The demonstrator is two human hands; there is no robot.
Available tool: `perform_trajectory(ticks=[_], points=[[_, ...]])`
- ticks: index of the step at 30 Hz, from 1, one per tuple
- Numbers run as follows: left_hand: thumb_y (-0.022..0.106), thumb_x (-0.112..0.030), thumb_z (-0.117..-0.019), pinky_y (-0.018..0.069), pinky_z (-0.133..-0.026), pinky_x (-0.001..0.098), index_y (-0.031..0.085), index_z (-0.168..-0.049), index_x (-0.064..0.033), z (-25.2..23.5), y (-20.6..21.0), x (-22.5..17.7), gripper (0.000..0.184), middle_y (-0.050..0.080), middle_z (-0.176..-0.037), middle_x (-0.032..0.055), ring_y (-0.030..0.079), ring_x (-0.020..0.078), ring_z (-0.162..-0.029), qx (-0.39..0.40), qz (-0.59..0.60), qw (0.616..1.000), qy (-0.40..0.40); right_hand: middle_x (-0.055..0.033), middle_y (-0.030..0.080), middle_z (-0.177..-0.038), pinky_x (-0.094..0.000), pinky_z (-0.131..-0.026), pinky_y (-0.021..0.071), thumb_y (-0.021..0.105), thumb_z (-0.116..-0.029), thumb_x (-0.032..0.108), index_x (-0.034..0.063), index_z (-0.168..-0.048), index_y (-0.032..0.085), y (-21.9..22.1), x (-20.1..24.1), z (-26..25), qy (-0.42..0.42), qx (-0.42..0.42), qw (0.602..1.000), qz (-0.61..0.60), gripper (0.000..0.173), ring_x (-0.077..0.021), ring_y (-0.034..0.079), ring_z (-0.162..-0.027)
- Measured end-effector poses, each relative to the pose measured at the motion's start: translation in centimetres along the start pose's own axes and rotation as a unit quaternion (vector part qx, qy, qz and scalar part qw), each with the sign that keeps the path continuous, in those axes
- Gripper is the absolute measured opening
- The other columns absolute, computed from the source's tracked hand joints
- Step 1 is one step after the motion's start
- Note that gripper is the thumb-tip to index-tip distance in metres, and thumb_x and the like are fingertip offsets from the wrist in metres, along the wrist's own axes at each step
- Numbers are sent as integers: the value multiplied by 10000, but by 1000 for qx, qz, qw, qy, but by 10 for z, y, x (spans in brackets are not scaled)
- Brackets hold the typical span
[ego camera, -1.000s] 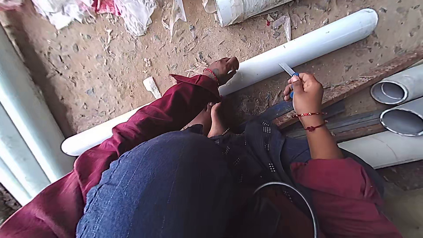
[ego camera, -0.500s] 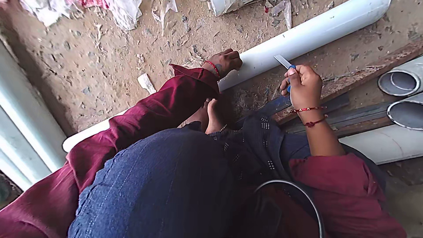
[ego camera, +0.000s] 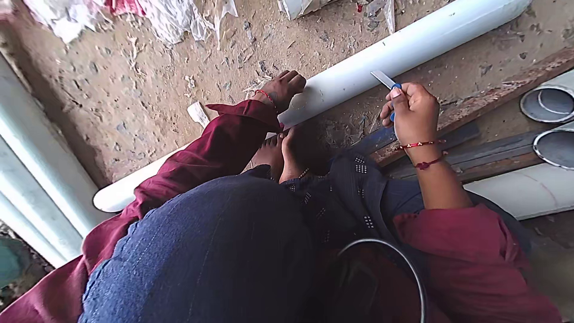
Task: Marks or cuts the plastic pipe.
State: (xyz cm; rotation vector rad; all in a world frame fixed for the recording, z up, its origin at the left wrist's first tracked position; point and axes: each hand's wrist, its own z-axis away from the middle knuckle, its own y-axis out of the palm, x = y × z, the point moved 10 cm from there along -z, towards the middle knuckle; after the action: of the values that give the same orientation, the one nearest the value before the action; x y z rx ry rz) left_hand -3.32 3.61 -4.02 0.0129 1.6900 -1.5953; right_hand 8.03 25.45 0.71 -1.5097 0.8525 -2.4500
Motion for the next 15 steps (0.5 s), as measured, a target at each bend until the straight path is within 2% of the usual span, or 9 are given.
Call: perform_trajectory(ticks=[4, 9, 11, 13, 15], points=[[523, -17, -1030, 549, -927, 577, 692, -1144, 72, -2, -9, -11, 222, 706, -1121, 285, 681, 497, -1083, -68, 13, 997, 34, 6, 613, -722, -220, -604, 539, 416, -1119, 171, -38, -1138, 587, 2, 0, 0, -1, 3, 1000, 2, 271, -25, 594, -572], [634, -66, -989, 542, -936, 559, 731, -1075, 56, -23, 1, -32, 178, 709, -1128, 260, 668, 481, -1099, -50, 15, 995, 81, -1, 619, -730, -214, -606, 538, 413, -1120, 172, -38, -1142, 589, 1, 0, -1, -1, 2, 1000, 8, 274, -24, 600, -579], [643, -46, -978, 546, -919, 555, 736, -1021, 56, -27, 5, -31, 145, 714, -1091, 252, 672, 473, -1077, -51, 18, 996, 73, -15, 627, -736, -229, -606, 540, 416, -1119, 167, -47, -1148, 594, 2, -2, 1, 1, 1, 1000, 13, 280, -39, 603, -582], [631, 34, -942, 550, -881, 591, 744, -970, 53, -28, 9, -30, 118, 715, -1049, 250, 678, 476, -1042, -58, 27, 996, 58, -45, 639, -750, -271, -608, 538, 417, -1120, 167, -57, -1170, 598, 3, -3, 4, 7, 7, 1000, 23, 292, -79, 602, -585], [599, 87, -933, 529, -920, 625, 752, -1002, 43, -34, 13, -27, 173, 706, -1092, 248, 659, 480, -1088, -23, 30, 999, 16, -67, 641, -750, -290, -608, 532, 424, -1121, 154, -70, -1172, 601, 2, 1, 3, 23, 10, 999, 30, 290, -102, 597, -581]])
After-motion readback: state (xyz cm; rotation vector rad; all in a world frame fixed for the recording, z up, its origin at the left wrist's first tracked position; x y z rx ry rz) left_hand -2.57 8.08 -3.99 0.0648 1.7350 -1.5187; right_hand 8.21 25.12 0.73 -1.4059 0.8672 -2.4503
